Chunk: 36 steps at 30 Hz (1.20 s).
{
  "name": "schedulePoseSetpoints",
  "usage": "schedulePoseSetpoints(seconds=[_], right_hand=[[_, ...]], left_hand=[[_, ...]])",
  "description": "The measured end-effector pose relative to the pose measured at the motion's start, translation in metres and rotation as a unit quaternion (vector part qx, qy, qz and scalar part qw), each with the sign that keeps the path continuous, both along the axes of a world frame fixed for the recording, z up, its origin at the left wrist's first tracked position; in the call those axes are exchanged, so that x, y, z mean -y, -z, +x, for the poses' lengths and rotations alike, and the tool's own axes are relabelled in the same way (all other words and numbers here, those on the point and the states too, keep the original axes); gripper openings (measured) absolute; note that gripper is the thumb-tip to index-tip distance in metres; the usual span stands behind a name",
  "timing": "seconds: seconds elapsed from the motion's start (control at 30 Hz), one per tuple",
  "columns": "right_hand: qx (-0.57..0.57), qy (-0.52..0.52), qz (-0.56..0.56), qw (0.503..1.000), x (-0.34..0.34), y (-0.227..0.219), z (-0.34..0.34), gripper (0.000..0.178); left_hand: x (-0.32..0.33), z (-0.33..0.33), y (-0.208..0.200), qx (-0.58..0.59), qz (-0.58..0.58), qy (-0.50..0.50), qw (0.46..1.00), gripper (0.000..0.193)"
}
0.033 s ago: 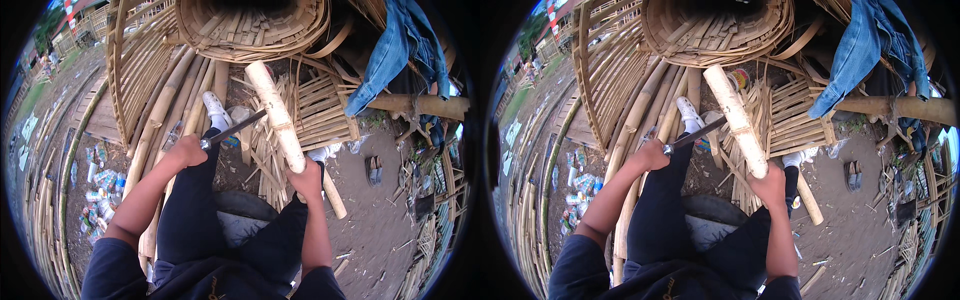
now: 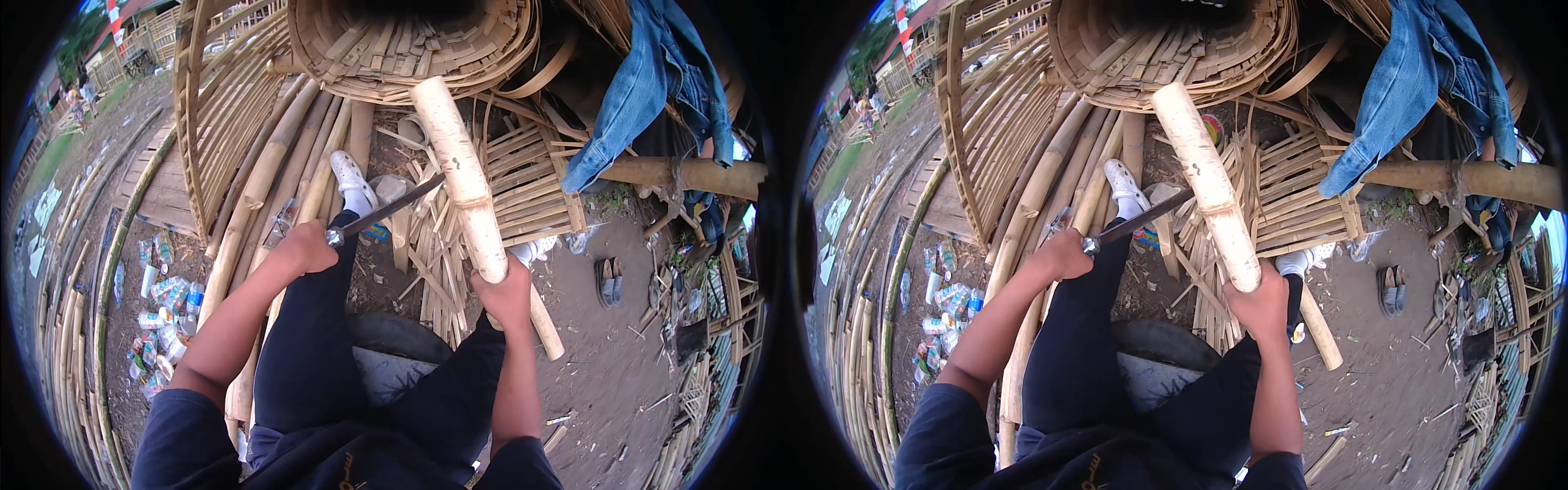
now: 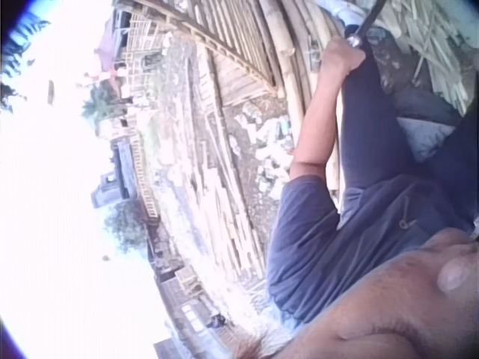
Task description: The person uses a knife to strip layers from a bamboo pole and then uses a smaller tool to clean the inner edges of the pole.
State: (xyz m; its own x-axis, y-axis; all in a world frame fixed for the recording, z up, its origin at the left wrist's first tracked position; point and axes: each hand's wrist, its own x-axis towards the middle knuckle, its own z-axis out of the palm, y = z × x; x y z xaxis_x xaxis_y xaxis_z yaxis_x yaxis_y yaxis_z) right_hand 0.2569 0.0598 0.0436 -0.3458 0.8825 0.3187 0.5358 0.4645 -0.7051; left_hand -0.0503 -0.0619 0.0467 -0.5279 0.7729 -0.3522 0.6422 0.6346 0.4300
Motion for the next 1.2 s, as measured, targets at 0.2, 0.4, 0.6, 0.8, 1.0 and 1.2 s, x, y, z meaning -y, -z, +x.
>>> schedulePoseSetpoints(seconds=[0.2,0.4,0.6,0.8,1.0,1.2], right_hand=[[-0.192,0.009,-0.002,0.981,0.008,-0.032,0.004,0.016],[0.248,0.095,-0.1,0.959,-0.008,0.058,0.002,0.033],[0.179,0.047,-0.134,0.974,-0.004,0.025,-0.008,0.035],[0.188,0.028,-0.108,0.976,-0.014,0.044,0.005,0.037],[-0.163,0.012,0.046,0.986,0.005,-0.044,-0.005,0.017],[0.275,0.081,-0.086,0.954,-0.027,0.086,0.013,0.039]], left_hand=[[0.004,0.006,-0.012,-0.011,-0.013,0.0,1.0,0.035],[0.006,0.011,-0.003,-0.054,-0.009,0.025,0.998,0.035],[0.009,0.007,0.005,-0.05,0.007,0.019,0.999,0.034],[0.001,0.013,0.014,-0.047,0.015,0.026,0.998,0.034],[0.005,0.011,0.016,-0.022,0.039,0.009,0.999,0.032],[-0.013,0.021,0.022,-0.056,0.011,0.043,0.997,0.031]])
